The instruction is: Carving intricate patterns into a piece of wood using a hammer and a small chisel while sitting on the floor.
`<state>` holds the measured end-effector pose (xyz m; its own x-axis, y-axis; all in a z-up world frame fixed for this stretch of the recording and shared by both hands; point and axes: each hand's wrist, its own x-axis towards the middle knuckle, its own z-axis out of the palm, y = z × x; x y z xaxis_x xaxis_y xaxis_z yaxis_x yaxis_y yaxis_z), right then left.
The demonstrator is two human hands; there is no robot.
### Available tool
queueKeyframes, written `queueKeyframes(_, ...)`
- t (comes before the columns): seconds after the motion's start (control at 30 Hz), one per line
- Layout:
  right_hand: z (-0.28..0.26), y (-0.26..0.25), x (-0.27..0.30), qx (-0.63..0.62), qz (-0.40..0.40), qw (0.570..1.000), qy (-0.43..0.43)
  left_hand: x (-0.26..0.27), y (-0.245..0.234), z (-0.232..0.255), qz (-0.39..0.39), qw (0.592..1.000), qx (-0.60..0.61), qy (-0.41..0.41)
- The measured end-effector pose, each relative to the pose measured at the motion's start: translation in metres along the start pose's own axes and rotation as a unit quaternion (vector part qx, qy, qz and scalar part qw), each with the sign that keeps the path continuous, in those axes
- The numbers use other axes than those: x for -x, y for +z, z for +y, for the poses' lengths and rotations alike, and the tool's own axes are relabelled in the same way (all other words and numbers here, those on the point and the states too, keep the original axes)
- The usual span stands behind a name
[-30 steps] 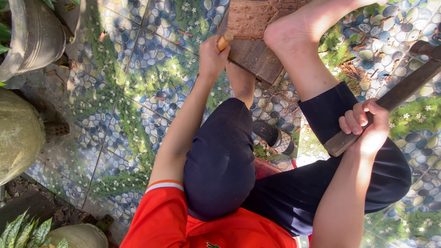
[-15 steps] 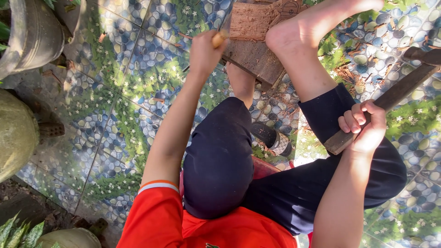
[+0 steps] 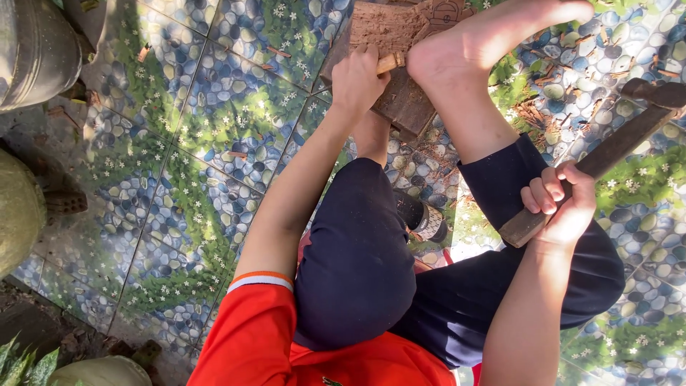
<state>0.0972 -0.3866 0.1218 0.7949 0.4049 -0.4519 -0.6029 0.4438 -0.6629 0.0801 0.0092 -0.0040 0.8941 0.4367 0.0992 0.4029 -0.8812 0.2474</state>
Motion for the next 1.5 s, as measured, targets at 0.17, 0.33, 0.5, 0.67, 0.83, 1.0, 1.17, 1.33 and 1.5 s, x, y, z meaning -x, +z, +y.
queueKeyframes(0.17, 0.001, -0.003, 0.0, -0.005, 0.005, 1.0, 0.0, 0.004, 0.003, 0.003, 0.008, 0.999, -0.032, 0.025)
queueKeyframes(0.33, 0.002, -0.003, 0.0, -0.02, 0.0, 1.0, -0.001, 0.002, -0.005, 0.0, -0.011, 0.999, -0.036, 0.031)
queueKeyframes(0.5, 0.002, -0.006, -0.002, -0.018, -0.007, 1.0, -0.004, 0.012, -0.049, -0.015, -0.047, 0.991, 0.104, -0.07)
queueKeyframes(0.67, 0.004, -0.007, -0.003, -0.007, -0.014, 1.0, -0.005, 0.021, -0.084, -0.054, 0.073, 0.952, 0.229, -0.187)
queueKeyframes(0.83, 0.003, -0.002, -0.001, -0.004, 0.001, 1.0, -0.005, 0.02, -0.083, -0.024, 0.071, 0.966, 0.247, -0.016)
queueKeyframes(1.0, 0.004, -0.005, -0.001, -0.02, 0.008, 1.0, 0.002, 0.004, -0.027, 0.006, 0.025, 0.997, 0.061, 0.042)
queueKeyframes(1.17, 0.002, -0.004, -0.001, -0.02, 0.007, 1.0, 0.002, -0.007, -0.003, 0.006, 0.016, 0.999, 0.003, 0.039)
queueKeyframes(1.33, 0.001, -0.003, -0.004, -0.007, 0.008, 1.0, 0.003, -0.006, 0.0, 0.001, 0.032, 0.999, 0.003, 0.041)
queueKeyframes(1.5, 0.001, -0.006, -0.003, -0.014, 0.002, 1.0, 0.006, -0.008, 0.0, 0.001, 0.03, 0.998, -0.012, 0.056)
